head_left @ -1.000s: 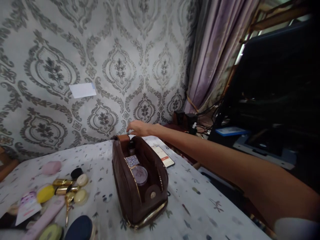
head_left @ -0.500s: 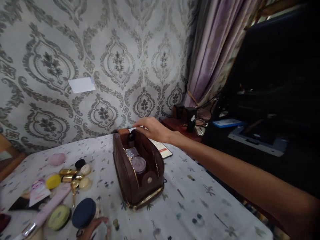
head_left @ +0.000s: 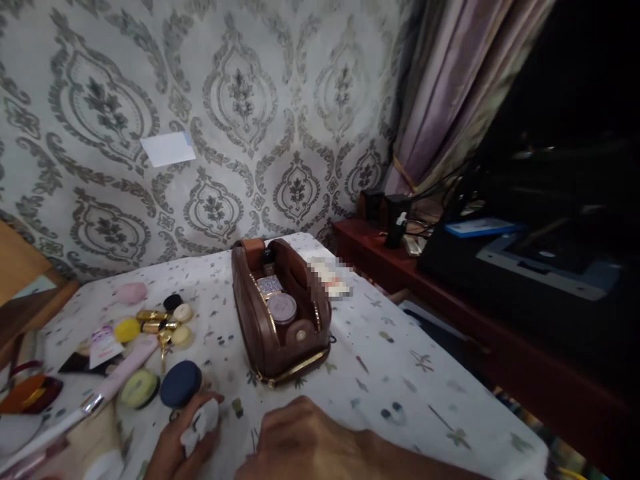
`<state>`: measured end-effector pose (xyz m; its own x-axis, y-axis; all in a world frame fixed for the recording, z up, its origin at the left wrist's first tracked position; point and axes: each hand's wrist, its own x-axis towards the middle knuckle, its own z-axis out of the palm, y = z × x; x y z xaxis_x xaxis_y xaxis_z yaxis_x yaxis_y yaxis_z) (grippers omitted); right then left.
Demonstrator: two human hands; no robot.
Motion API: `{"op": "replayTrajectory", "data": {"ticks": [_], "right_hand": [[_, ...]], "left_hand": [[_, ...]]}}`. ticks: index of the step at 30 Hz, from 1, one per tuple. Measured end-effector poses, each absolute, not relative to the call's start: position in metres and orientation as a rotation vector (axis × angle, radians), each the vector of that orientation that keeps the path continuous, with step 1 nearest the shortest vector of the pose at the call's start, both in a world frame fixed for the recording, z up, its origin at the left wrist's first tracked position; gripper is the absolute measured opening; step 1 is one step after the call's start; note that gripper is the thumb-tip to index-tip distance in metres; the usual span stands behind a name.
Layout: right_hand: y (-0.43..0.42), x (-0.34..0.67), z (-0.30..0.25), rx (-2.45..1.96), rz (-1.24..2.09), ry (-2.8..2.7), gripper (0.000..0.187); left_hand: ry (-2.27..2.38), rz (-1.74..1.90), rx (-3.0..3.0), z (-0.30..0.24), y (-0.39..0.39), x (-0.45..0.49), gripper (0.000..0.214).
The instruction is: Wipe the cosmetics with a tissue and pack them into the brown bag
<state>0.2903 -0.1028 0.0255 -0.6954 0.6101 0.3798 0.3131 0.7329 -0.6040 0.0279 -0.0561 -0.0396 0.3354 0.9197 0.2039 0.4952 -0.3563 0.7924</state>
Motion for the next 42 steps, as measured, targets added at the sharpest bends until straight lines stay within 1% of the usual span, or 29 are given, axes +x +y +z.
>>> {"op": "replayTrajectory", "data": {"ticks": [3, 5, 7, 11, 13, 15, 17, 20, 24, 29, 35, 37, 42], "right_hand": [[-0.100, 0.270, 0.000, -0.740, 0.765, -2.279, 0.022], [-0.098, 0.259, -0.008, -0.838, 0.872, -2.133, 0.021], [-0.094, 0.251, -0.011, -0.933, 1.010, -1.967, 0.024], [-0.080, 0.233, -0.012, -0.976, 1.407, -1.625, 0.030], [-0.070, 0.221, -0.013, -0.979, 1.563, -1.454, 0.037], [-0.061, 0.208, -0.015, -0.987, 1.649, -1.321, 0.045], [-0.054, 0.196, -0.017, -0.994, 1.664, -1.226, 0.050], [-0.048, 0.183, -0.024, -0.987, 1.592, -1.193, 0.055], [-0.046, 0.178, -0.034, -0.949, 1.458, -1.303, 0.057], [-0.045, 0.180, -0.040, -0.928, 1.440, -1.400, 0.057], [-0.047, 0.181, -0.038, -0.933, 1.450, -1.412, 0.055], [-0.048, 0.182, -0.036, -0.944, 1.458, -1.410, 0.057], [-0.048, 0.183, -0.035, -0.973, 1.480, -1.423, 0.060]], "left_hand": [[1.234, 0.852, 1.959, -0.032, -0.058, 0.030, 0.041], [1.197, 0.844, 1.948, -0.028, -0.060, 0.033, 0.037], [1.202, 0.885, 1.924, -0.024, -0.062, 0.036, 0.033], [1.244, 0.980, 1.829, -0.018, -0.064, 0.037, 0.034], [1.201, 1.000, 1.781, -0.014, -0.064, 0.037, 0.033], [1.158, 1.026, 1.742, -0.010, -0.065, 0.037, 0.033], [1.140, 1.047, 1.711, -0.007, -0.065, 0.037, 0.032], [1.140, 1.084, 1.686, -0.005, -0.065, 0.035, 0.034], [1.159, 1.103, 1.634, -0.006, -0.064, 0.033, 0.039], [1.180, 1.117, 1.594, -0.009, -0.067, 0.031, 0.050], [1.576, 1.189, 1.226, -0.019, -0.075, 0.027, 0.068], [1.557, 1.213, 1.269, -0.019, -0.075, 0.028, 0.065], [1.321, 1.181, 1.453, -0.006, -0.067, 0.030, 0.054]]}}
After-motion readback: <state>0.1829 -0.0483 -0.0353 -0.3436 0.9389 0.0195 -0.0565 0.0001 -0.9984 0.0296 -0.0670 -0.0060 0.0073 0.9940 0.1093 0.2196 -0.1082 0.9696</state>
